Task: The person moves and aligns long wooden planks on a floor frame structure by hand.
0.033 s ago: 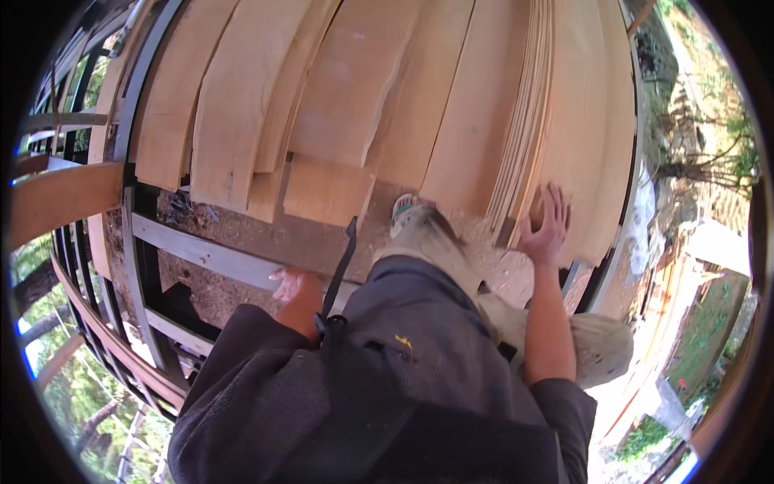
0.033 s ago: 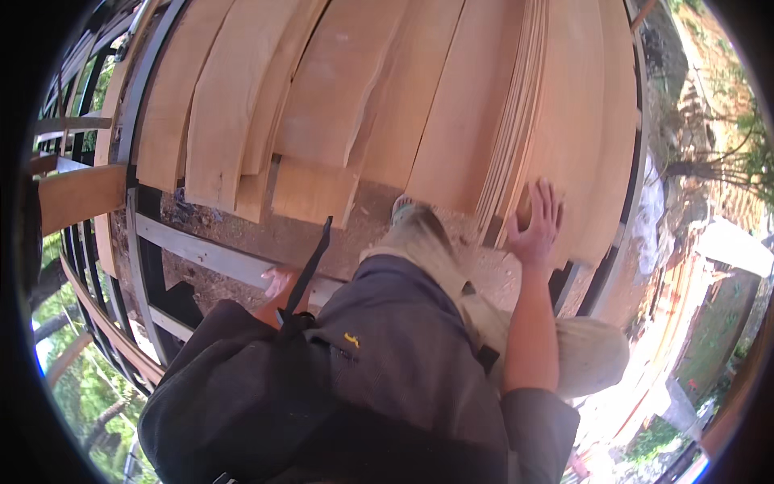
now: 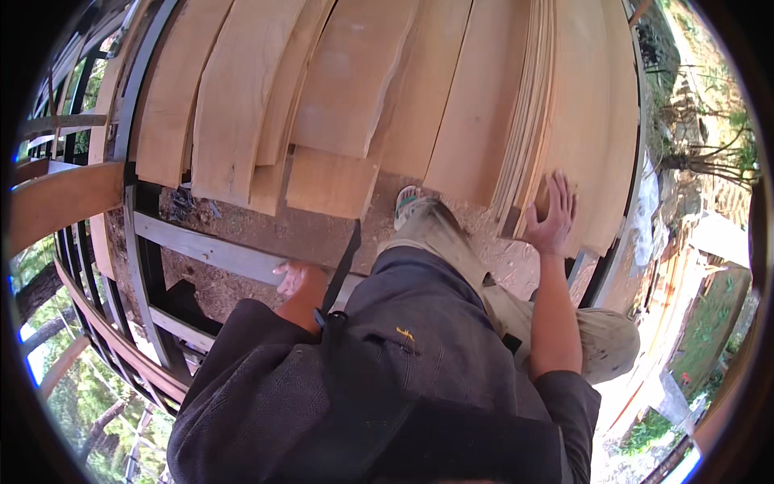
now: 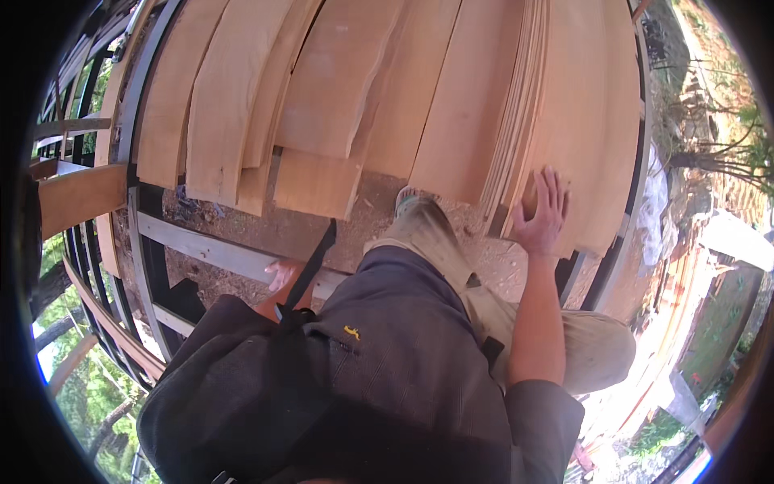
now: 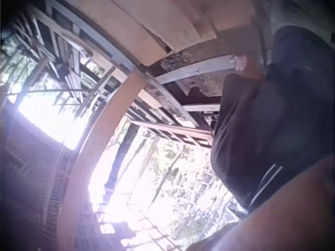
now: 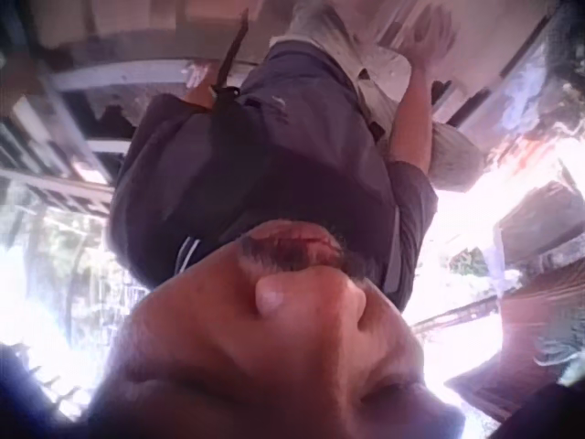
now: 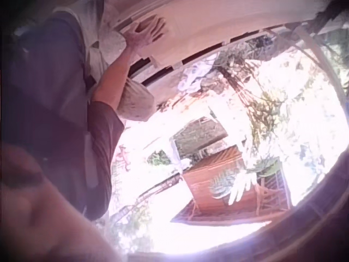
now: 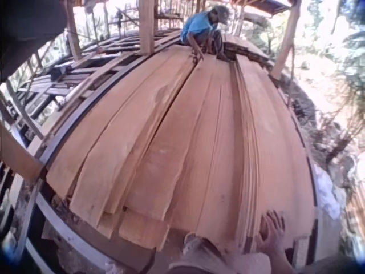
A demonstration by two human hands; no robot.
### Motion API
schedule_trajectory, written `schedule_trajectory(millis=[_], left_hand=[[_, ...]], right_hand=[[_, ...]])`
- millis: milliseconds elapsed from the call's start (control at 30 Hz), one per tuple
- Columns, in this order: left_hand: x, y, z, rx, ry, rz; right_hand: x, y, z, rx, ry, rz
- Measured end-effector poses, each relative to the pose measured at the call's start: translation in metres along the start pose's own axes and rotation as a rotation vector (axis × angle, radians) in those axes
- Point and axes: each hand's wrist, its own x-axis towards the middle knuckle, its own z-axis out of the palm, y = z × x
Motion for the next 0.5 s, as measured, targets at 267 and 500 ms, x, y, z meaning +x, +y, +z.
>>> schedule_trajectory(millis=[267, 500], left_hand=[[0.031, -0.045, -0.010, 0.026, -0.029, 0.037], [0.042, -0.063, -0.001, 0.037, -0.068, 0.037]], right_hand=[[-0.007, 0.005, -0.003, -0.029, 0.020, 0.028], [-0.012, 0.011, 0.001, -0.061, 0.040, 0.007]])
